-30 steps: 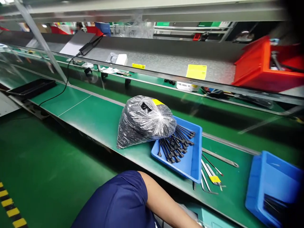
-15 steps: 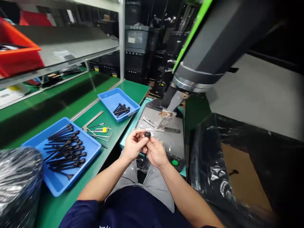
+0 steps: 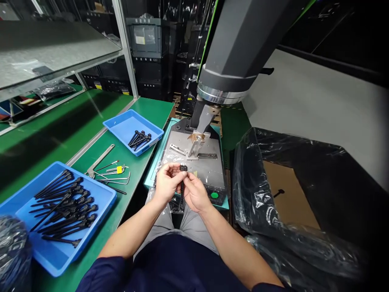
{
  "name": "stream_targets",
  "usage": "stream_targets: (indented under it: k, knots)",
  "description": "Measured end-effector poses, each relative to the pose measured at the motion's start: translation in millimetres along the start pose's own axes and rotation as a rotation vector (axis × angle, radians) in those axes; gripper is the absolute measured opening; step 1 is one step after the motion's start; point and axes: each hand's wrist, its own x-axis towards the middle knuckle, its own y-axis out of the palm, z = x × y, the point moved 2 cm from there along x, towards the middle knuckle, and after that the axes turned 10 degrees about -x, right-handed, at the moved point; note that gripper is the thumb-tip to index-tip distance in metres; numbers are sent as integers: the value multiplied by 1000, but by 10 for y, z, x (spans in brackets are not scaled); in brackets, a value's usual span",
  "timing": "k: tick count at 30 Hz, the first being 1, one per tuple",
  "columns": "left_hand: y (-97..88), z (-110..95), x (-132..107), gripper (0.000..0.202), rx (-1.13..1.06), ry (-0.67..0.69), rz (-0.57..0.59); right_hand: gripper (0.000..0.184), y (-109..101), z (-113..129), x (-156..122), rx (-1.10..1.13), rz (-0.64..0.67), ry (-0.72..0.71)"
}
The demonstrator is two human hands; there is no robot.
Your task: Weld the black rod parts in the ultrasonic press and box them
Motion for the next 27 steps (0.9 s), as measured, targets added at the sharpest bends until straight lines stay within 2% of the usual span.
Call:
stream_targets:
  k: [3,5,10,12,16,20,24,27]
  knots:
    - [11,18,39,45,70,23,-37,23,-25,-5,8,9,4,0]
    - [20,17,73,44,126,45,-19,23,-63,-11,25,10,-3,4]
    - [57,-34,239,25,440,254,102,24,-288,-16,101,-41,-87,-30]
    - [85,-29,346,19,536,283,174,25,-410,-3,139,-94,-137,-72]
    - [193,15,592,25,588,236,340,28,-643,41,244,-177,-213,-140]
    - [361,53,880,24,629,239,431,33,-859,140,453,-295,-261,-182]
    - [468,139,1277,22,621,288,390,45,-1163,256,624,-467,-406,-206]
    - [498,213,1577,19,701,400,352,51,-1411,251,576,-512,-481,-176]
